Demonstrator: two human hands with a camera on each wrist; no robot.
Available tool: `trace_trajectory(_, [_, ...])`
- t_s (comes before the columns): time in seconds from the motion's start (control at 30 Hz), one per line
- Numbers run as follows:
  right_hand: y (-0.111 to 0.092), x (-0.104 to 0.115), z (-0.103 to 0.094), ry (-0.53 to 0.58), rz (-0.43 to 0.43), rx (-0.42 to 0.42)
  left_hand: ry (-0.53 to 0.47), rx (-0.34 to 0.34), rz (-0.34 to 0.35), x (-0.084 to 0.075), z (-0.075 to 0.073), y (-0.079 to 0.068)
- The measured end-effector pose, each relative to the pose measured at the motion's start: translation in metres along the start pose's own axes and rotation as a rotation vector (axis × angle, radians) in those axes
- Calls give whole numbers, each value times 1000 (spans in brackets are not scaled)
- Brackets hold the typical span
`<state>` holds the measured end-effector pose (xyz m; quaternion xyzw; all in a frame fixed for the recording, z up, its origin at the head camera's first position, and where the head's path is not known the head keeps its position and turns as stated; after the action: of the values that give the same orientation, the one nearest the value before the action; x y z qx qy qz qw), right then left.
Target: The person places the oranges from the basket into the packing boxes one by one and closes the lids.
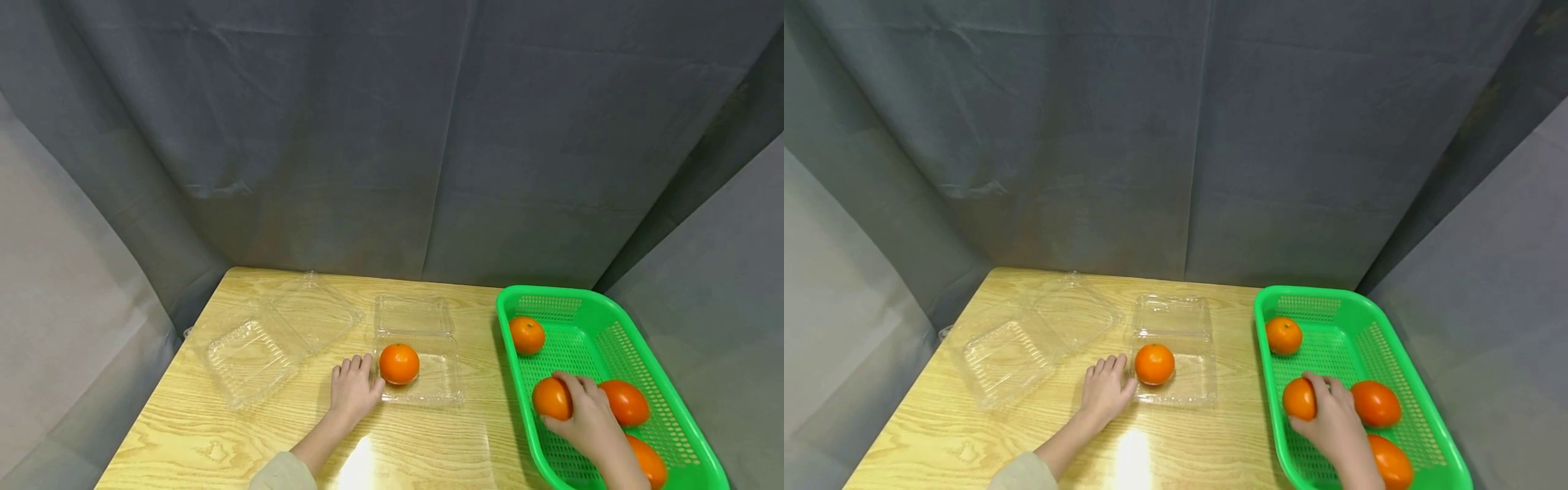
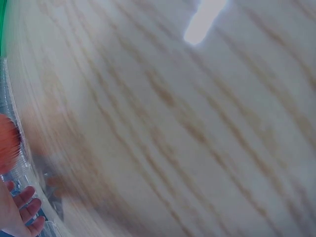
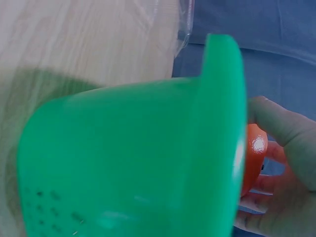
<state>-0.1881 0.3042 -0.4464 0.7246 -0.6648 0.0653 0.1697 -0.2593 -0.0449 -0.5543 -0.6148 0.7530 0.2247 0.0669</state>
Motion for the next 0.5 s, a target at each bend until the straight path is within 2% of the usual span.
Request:
trace_trajectory(0.37, [16,23,-15,20,-51,-102,1,14,-8,1,1,1])
trace_trajectory(0.5, [21,30,-17,35,-57,-106,2,16,-9,1,2,1])
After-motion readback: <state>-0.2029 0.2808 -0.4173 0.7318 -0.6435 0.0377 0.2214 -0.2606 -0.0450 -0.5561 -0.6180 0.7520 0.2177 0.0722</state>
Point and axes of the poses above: each hand's wrist, its own y-axis towards the middle knuckle, its own z-axis out of the palm, x = y × z, the point moved 9 cm from there along y, towards the middle knuckle, and after that the axes turned 4 degrees about -y, right-handed, at the moved point
